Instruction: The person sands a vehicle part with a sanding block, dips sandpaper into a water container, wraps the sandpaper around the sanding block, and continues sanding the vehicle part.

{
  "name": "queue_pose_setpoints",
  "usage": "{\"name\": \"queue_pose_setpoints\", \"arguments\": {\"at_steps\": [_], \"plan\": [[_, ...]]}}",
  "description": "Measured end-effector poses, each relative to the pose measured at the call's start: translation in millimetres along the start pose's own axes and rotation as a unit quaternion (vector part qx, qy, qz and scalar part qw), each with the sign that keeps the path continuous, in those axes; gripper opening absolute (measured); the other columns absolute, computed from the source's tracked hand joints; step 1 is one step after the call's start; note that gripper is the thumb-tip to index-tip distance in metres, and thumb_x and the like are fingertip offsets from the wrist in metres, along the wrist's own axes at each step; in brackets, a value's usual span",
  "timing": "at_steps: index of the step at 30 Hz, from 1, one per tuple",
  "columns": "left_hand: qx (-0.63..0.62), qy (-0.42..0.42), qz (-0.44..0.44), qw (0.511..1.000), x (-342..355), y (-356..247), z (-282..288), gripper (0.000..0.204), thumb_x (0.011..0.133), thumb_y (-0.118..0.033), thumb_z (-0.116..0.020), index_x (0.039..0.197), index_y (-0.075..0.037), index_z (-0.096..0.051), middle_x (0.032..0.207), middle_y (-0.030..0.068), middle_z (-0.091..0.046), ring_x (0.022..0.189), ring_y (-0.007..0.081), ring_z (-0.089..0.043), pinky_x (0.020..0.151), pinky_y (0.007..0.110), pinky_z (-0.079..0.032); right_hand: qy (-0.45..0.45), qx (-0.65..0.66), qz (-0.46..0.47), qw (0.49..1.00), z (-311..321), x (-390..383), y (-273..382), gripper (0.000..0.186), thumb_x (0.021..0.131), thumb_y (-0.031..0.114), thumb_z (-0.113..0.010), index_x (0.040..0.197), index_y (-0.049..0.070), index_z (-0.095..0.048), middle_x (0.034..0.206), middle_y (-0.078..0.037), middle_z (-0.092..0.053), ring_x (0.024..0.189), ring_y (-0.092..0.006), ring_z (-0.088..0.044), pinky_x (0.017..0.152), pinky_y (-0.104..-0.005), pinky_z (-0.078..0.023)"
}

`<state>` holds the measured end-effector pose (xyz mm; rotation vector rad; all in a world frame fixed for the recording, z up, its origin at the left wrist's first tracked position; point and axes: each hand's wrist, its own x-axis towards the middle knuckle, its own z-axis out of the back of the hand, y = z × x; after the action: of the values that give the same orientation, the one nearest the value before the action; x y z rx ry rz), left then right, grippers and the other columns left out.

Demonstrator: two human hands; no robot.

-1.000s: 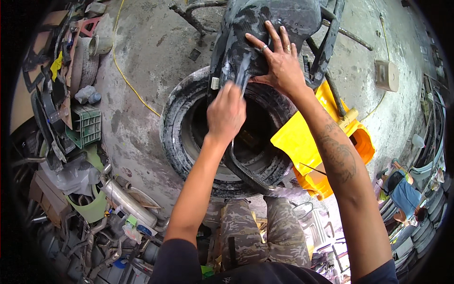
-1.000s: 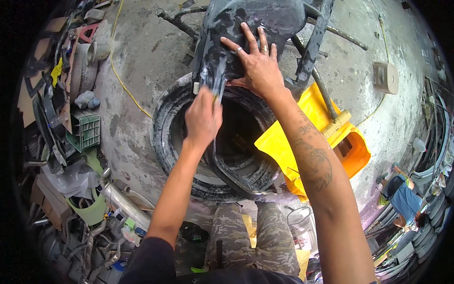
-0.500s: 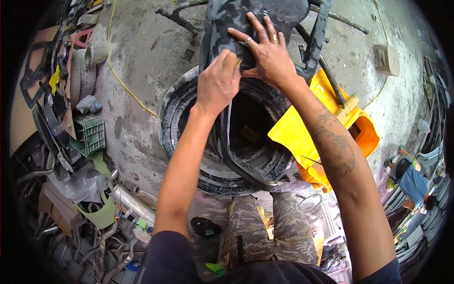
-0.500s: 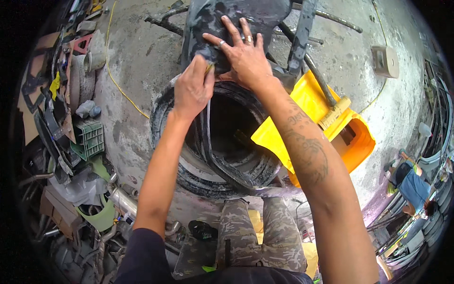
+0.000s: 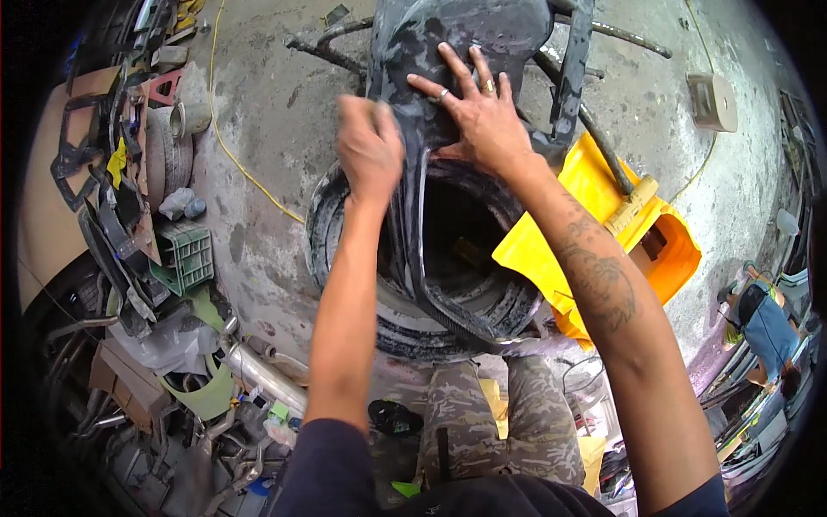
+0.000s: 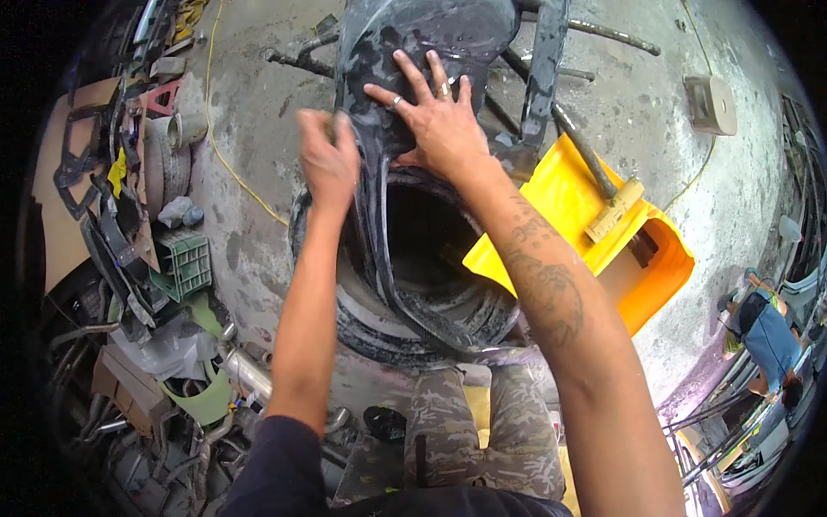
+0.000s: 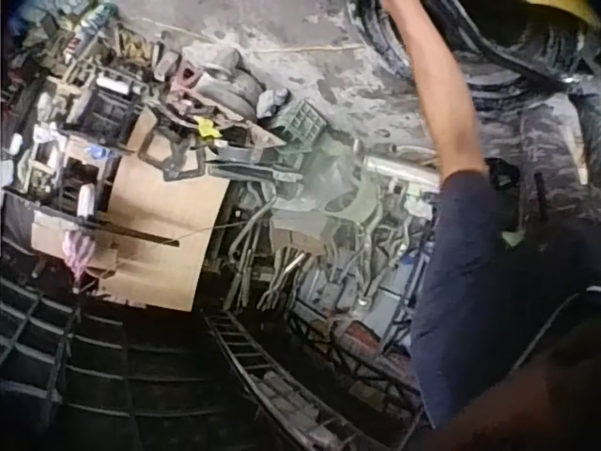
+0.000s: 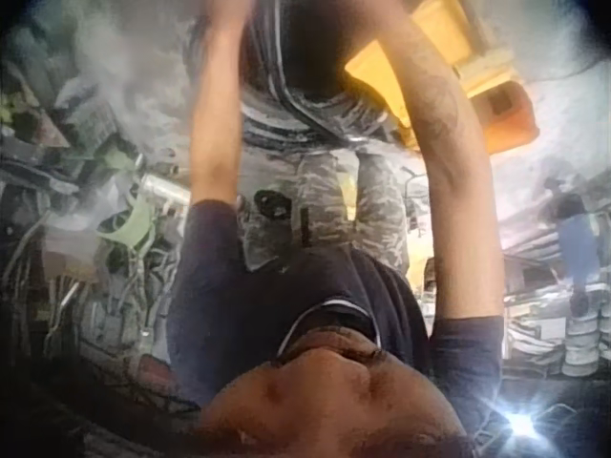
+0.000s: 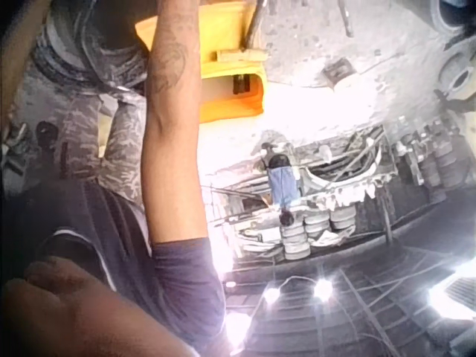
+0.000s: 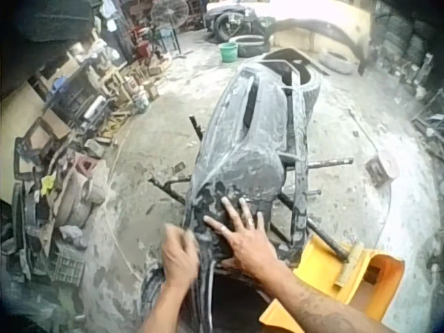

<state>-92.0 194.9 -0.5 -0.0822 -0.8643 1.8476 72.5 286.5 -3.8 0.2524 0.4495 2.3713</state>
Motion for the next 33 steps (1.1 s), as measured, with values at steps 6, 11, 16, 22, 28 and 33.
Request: {"name": "queue_pose_setpoints", "arguments": {"at_steps": [6,11,16,22,28,33], "plan": [[-0.097,-0.067,0.118,0.986,-62.5,-10.9,2.2,0.033,0.102,-0.025,-0.062,0.112,0.0,-0.042,0.1,0.022,-0.052,0.092,0.0381,-0.055,0.087,0.045,-0.045,0.017,-0.009,-0.02,1.0,0.3,-11.7,-12.8,0.121,0.061,0.043,-0.093,0.159,0.047,-0.023,0.172,-0.005,-0.006,0.156,-0.0423,-0.011,0.114,-0.0716,-0.031],[-0.046,-0.049,0.114,0.991,-17.8,-7.0,-16.0,0.028,0.102,-0.019,-0.06,0.109,0.001,-0.041,0.097,0.0252,-0.053,0.091,0.0439,-0.058,0.085,0.05,-0.046,0.029,-0.013,-0.01,0.999,0.6,-1.4,7.6,0.121,0.059,0.044,-0.093,0.159,0.047,-0.024,0.172,-0.006,-0.006,0.155,-0.0424,-0.012,0.114,-0.0707,-0.03],[-0.082,-0.066,0.091,0.99,-38.4,-2.7,-29.3,0.024,0.104,-0.015,-0.056,0.106,0.003,-0.039,0.101,0.0257,-0.051,0.091,0.0433,-0.055,0.083,0.05,-0.045,0.029,-0.011,-0.015,0.999,0.7,-6.1,-1.4,0.119,0.061,0.042,-0.093,0.159,0.046,-0.025,0.172,-0.006,-0.006,0.155,-0.0433,-0.012,0.115,-0.0694,-0.031],[-0.129,-0.051,0.067,0.988,-56.6,8.7,-28.9,0.027,0.103,-0.016,-0.058,0.107,0.002,-0.039,0.096,0.0223,-0.049,0.091,0.0393,-0.053,0.085,0.048,-0.044,0.034,-0.01,-0.014,0.999,2.2,-6.9,-1.4,0.12,0.06,0.041,-0.094,0.159,0.045,-0.024,0.172,-0.007,-0.005,0.155,-0.044,-0.013,0.115,-0.0699,-0.03],[-0.219,-0.092,0.175,0.955,15.3,11.3,-23.9,0.036,0.102,-0.029,-0.062,0.108,-0.001,-0.04,0.098,0.0188,-0.051,0.093,0.0317,-0.053,0.086,0.045,-0.045,0.045,-0.02,-0.015,0.999,2.0,-4.8,5.1,0.12,0.06,0.041,-0.094,0.159,0.047,-0.025,0.172,-0.008,-0.005,0.155,-0.0436,-0.011,0.116,-0.0684,-0.03],[-0.274,-0.146,0.225,0.924,-41.0,24.0,-10.5,0.039,0.104,-0.037,-0.059,0.104,-0.003,-0.04,0.098,0.0095,-0.048,0.091,0.0188,-0.047,0.085,0.037,-0.044,0.03,-0.022,-0.004,0.999,4.1,-5.9,-7.8,0.119,0.061,0.04,-0.094,0.158,0.047,-0.026,0.171,-0.008,-0.007,0.155,-0.0444,-0.013,0.116,-0.0682,-0.031]]}}
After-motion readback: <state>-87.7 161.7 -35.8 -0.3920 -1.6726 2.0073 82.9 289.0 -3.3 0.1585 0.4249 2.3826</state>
